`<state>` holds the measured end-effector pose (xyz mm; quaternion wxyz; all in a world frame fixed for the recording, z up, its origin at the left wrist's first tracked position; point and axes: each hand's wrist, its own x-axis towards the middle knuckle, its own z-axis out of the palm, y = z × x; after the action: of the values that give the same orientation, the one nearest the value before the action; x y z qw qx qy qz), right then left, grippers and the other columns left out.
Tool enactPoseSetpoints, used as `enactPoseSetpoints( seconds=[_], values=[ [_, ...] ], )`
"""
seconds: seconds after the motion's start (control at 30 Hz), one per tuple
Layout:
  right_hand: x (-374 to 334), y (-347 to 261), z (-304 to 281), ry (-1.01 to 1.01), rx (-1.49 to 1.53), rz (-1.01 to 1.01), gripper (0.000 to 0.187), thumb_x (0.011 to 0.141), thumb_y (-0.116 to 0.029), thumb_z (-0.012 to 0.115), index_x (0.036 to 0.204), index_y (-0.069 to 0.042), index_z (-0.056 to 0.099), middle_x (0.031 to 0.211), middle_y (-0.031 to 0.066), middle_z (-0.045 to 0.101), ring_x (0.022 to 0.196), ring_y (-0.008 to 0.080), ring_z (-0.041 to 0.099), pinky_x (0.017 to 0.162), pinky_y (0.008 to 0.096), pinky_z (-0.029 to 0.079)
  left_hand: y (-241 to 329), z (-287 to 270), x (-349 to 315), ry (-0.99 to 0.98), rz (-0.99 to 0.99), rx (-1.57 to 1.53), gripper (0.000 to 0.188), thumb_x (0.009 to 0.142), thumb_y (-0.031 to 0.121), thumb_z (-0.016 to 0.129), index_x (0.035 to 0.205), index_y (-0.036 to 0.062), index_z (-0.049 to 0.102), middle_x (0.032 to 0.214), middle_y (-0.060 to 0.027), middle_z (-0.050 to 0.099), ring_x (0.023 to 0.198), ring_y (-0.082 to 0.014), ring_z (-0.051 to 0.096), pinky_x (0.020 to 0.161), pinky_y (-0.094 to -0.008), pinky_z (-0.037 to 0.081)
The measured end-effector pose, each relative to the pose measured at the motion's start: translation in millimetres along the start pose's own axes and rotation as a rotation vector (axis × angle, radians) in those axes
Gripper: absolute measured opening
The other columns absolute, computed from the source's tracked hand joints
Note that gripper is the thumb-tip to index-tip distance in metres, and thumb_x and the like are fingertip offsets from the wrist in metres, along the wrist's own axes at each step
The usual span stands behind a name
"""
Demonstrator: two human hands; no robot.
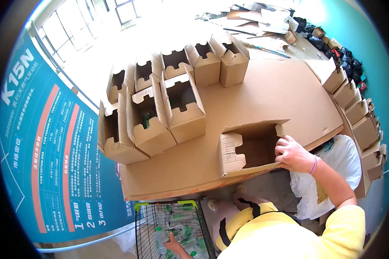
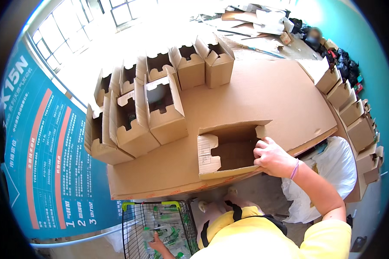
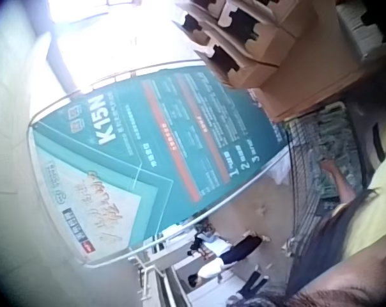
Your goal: The person places plastic bottles into cardboard packaging boxes by hand and then folds the box flaps to close them.
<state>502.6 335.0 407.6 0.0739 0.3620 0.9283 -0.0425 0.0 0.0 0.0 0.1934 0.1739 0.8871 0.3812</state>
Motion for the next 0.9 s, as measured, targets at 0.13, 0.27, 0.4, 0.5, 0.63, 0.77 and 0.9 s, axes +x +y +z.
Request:
enactPoseSetpoints(
  seconds=[0.13, 0.27, 0.4, 0.5, 0.63, 0.77, 0.9],
  values=[
    [-21.8, 4.5, -3.4, 0.144, 0.025, 0.020, 0.020, 0.066, -0.023, 0.080, 0.076, -0.011, 0.068, 0.089, 0.0042, 0.057, 0.100, 0.0235, 0.052, 0.096, 0.0435, 0.040, 160.7, -16.8, -29.0, 0.099, 0.024, -0.814, 0.072, 0.089, 0.022, 0.066, 0.148, 0.0005, 0.029, 0.139, -0.0164, 0.049, 0.120, -0.0302, 0.054, 0.104, -0.0466, 0.044],
    [-33.3, 17.4, -0.2, 0.311, 0.115, 0.015, 0.025, 0.063, -0.023, 0.082, 0.076, -0.010, 0.066, 0.091, 0.0043, 0.056, 0.103, 0.0252, 0.052, 0.099, 0.0459, 0.040, 350.6, -39.8, -55.3, -0.125, 0.402, -1.325, 0.073, 0.090, 0.045, 0.058, 0.145, 0.0030, 0.033, 0.142, -0.0168, 0.044, 0.126, -0.0335, 0.049, 0.116, -0.0543, 0.029],
    [-40.3, 33.4, 17.6, 0.434, 0.257, -0.048, 0.023, 0.064, -0.019, 0.082, 0.073, -0.010, 0.063, 0.090, 0.0046, 0.054, 0.103, 0.0261, 0.052, 0.099, 0.0464, 0.041, 492.6, -27.0, -99.4, -0.661, 0.842, -1.468, 0.081, 0.078, 0.047, 0.072, 0.139, 0.0064, 0.038, 0.134, -0.0148, 0.050, 0.123, -0.0325, 0.051, 0.113, -0.0556, 0.032],
    [-48.5, 46.9, 31.4, 0.510, 0.329, -0.056, 0.023, 0.065, -0.018, 0.081, 0.072, -0.011, 0.061, 0.090, 0.0047, 0.054, 0.101, 0.0261, 0.053, 0.096, 0.0466, 0.043, 579.7, 30.6, -153.4, -1.062, 0.884, -1.279, 0.075, 0.071, 0.033, 0.081, 0.129, 0.0073, 0.043, 0.120, -0.0132, 0.060, 0.114, -0.0294, 0.058, 0.107, -0.0496, 0.040],
    [-51.0, 57.4, 35.0, 0.605, 0.363, -0.108, 0.021, 0.065, -0.020, 0.080, 0.072, -0.011, 0.062, 0.090, 0.0049, 0.054, 0.102, 0.0260, 0.053, 0.098, 0.0485, 0.042, 648.9, 84.1, -211.9, -1.017, 1.228, -0.093, 0.069, 0.061, 0.013, 0.087, 0.118, 0.0038, 0.050, 0.109, -0.0171, 0.065, 0.103, -0.0284, 0.065, 0.094, -0.0399, 0.050],
    [-50.2, 65.3, 44.0, 0.677, 0.398, -0.114, 0.014, 0.069, -0.017, 0.076, 0.072, -0.011, 0.064, 0.092, 0.0059, 0.054, 0.104, 0.0268, 0.053, 0.102, 0.0500, 0.041, 645.6, 164.8, -210.8, -1.131, 1.400, 0.829, 0.076, 0.059, 0.019, 0.088, 0.123, 0.0058, 0.048, 0.102, -0.0205, 0.066, 0.100, -0.0386, 0.064, 0.082, -0.0446, 0.053],
    [-44.6, 69.6, 49.7, 0.669, 0.430, -0.187, 0.009, 0.069, -0.014, 0.070, 0.071, -0.009, 0.064, 0.094, 0.0066, 0.054, 0.108, 0.0268, 0.053, 0.103, 0.0484, 0.041, 610.9, 223.7, -205.4, -1.206, 1.481, 1.325, 0.066, 0.059, 0.030, 0.088, 0.116, 0.0056, 0.063, 0.102, -0.0173, 0.069, 0.099, -0.0346, 0.066, 0.083, -0.0449, 0.053]
  ],
)
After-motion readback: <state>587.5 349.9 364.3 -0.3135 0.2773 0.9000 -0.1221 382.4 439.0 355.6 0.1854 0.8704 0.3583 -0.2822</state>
